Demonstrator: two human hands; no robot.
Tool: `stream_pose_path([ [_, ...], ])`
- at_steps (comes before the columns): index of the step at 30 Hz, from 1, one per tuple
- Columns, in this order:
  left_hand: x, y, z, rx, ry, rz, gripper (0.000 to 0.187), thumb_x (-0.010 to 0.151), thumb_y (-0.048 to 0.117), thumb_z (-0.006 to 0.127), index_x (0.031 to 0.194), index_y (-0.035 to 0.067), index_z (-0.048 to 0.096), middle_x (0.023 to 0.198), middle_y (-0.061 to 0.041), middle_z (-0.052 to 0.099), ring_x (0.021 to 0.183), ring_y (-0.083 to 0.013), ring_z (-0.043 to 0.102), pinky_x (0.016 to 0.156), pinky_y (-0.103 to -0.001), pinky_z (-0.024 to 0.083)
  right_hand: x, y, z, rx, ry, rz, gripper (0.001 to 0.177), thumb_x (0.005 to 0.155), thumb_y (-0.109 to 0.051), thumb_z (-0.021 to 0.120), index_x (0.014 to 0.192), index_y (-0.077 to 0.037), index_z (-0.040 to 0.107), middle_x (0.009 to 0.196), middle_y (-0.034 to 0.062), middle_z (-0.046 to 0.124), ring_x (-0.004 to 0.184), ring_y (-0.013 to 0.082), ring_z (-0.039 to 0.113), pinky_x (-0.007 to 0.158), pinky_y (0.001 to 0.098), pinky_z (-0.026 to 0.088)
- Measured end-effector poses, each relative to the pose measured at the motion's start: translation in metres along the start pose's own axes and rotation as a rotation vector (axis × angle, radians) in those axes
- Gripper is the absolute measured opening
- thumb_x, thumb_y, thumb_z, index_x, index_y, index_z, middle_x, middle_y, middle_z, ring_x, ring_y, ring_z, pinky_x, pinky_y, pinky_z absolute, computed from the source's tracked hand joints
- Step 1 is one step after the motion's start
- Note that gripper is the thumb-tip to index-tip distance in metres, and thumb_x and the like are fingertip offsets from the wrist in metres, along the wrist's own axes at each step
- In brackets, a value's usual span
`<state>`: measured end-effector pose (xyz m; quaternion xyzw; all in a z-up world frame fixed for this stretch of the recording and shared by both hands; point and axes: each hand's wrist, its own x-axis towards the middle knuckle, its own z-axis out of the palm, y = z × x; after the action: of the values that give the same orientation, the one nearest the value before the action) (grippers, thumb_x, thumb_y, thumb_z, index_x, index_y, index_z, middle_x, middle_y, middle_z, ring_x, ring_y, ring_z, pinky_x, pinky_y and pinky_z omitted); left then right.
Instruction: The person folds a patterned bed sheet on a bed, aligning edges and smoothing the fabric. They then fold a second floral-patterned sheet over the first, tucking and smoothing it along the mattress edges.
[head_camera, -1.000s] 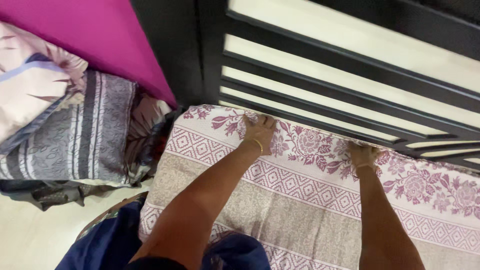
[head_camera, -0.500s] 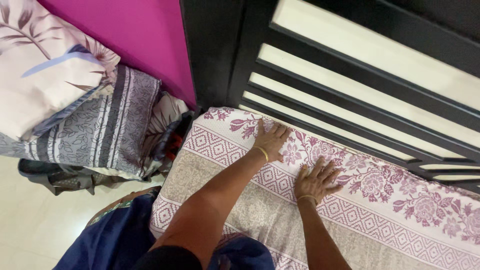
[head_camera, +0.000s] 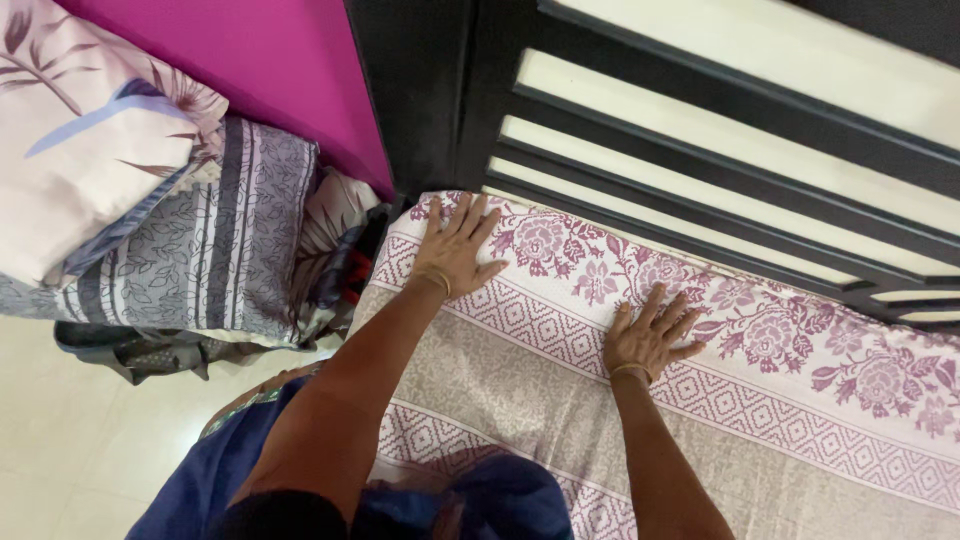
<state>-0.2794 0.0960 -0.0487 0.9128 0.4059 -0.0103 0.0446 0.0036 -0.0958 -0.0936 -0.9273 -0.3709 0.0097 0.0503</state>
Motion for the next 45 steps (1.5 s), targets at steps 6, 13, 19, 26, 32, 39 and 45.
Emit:
stream_pose_path([
  [6,-0.012,0.016,-0.027,-0.002,-0.063,-0.108,0.091,0.094,0.074,0.035,0.163,0.017,0.019,0.171,-0.015,0.009,0.158,-0.033,0.004,0.119,-0.069,-0.003,-0.004,0.001,-0.003,0.036,0.046,-0.03,0.072,0.102,-0.057,0.026,0.165,-0.023,0.016,0.172,0.0161,0.006,0.156,0.039,-0.011,0.116,0.0712,-0.012],
  [13,-0.101,0.007,-0.024,-0.093,-0.2,-0.333,0.085,0.093,0.075,0.035,0.162,0.032,0.012,0.17,-0.01,-0.002,0.153,-0.0411,-0.007,0.112,-0.079,0.005,-0.004,-0.004,-0.007,0.047,0.01,-0.014,0.072,0.103,-0.056,0.026,0.166,-0.023,0.015,0.173,0.0145,0.004,0.157,0.0387,-0.011,0.117,0.0719,-0.011],
  [19,-0.094,-0.007,-0.009,-0.095,-0.173,-0.337,0.084,0.093,0.073,0.033,0.164,0.034,0.011,0.172,-0.008,-0.003,0.153,-0.0468,-0.007,0.112,-0.076,0.018,-0.002,-0.003,-0.007,0.0,0.014,-0.006,0.072,0.103,-0.057,0.026,0.166,-0.023,0.014,0.173,0.0137,0.004,0.156,0.0384,-0.01,0.117,0.0715,-0.011],
  [26,-0.097,-0.01,0.001,-0.105,-0.157,-0.317,0.084,0.094,0.073,0.033,0.164,0.033,0.009,0.172,-0.009,-0.002,0.153,-0.0472,-0.007,0.112,-0.074,0.02,0.003,0.022,-0.003,0.066,-0.061,-0.027,0.074,0.1,-0.063,0.031,0.165,-0.031,0.015,0.173,0.0112,0.005,0.157,0.0383,-0.006,0.117,0.0723,-0.008],
  [32,-0.1,-0.013,0.007,-0.114,-0.108,-0.302,0.087,0.093,0.075,0.035,0.165,0.032,0.012,0.173,-0.008,0.0,0.153,-0.0478,-0.005,0.111,-0.076,0.023,-0.098,0.108,-0.005,0.098,-0.001,0.161,0.066,0.102,-0.062,0.031,0.163,-0.04,0.02,0.174,0.0119,0.007,0.159,0.0401,-0.005,0.118,0.0736,-0.003],
  [39,-0.094,-0.015,0.007,-0.194,-0.161,-0.313,0.09,0.088,0.076,0.036,0.163,0.032,0.011,0.171,-0.008,-0.004,0.152,-0.0485,-0.007,0.108,-0.079,0.02,-0.191,0.144,-0.011,-0.035,-0.055,0.328,0.071,0.1,-0.064,0.029,0.163,-0.036,0.016,0.171,0.0141,0.006,0.155,0.0424,-0.006,0.112,0.0774,-0.005],
  [45,-0.129,-0.006,0.007,-0.07,0.013,-0.239,0.091,0.09,0.074,0.043,0.165,0.027,0.022,0.173,-0.018,0.001,0.154,-0.0541,-0.002,0.111,-0.084,0.008,-0.178,0.132,-0.027,-0.008,-0.075,0.377,0.067,0.1,-0.064,0.029,0.161,-0.039,0.02,0.173,0.011,0.007,0.158,0.0404,-0.007,0.113,0.0781,-0.005],
])
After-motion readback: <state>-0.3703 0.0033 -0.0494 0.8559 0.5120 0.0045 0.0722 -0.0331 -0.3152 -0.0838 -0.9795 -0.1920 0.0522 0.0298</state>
